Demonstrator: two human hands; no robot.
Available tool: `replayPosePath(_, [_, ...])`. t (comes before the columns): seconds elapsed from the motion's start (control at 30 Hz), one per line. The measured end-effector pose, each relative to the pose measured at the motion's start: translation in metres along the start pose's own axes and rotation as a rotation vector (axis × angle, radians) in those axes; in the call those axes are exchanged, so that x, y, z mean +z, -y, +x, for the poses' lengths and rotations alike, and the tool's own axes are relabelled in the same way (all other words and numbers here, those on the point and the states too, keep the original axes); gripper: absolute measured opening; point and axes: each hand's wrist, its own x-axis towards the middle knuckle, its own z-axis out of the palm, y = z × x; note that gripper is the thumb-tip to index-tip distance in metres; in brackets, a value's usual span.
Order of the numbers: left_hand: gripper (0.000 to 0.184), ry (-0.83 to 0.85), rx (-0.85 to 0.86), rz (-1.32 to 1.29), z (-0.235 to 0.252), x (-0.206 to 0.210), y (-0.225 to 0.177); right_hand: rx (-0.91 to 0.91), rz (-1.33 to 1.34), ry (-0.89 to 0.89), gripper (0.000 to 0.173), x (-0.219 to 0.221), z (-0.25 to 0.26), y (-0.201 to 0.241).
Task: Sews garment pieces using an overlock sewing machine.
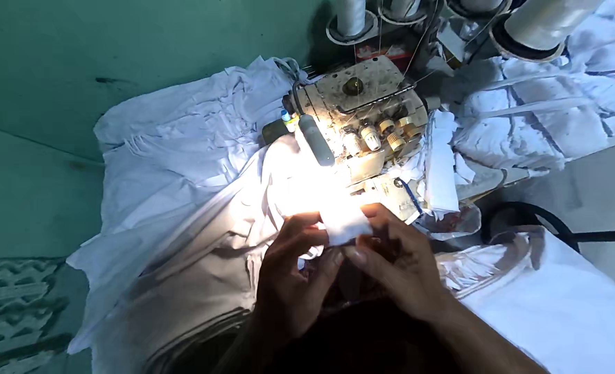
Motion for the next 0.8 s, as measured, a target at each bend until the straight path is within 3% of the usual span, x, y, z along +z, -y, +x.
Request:
replayPosePath(0.13, [0.006,-0.02,0.133,-0.009,-0.021,0.017,-0.001,-0.063,-0.046,-0.056,0.013,-0.004,-0.028,0.002])
replayPosePath(0.3, [0.022,-0.031,-0.153,0.125,-0.058,0.046,0.033,0.187,-0.435,-0.166,0.02,-0.002,-0.065,-0.037])
replayPosePath(0.43, [0.035,-0.029,-0.219,0.136,-0.074,0.058,0.037,0.214,-0.586,-0.13,0.025,0.001,-0.074,-0.056])
replayPosePath(0.63, [0.045,-0.028,-0.198,0.16,-0.081,0.063,0.029,0.187,-0.63,-0.125,0.022,0.009,-0.07,-0.057])
replayPosePath(0.8, [0.038,-0.055,-0.143,0.109,-0.077,0.061,0.031,0.168,-0.458,-0.135,0.013,0.008,-0.066,-0.057])
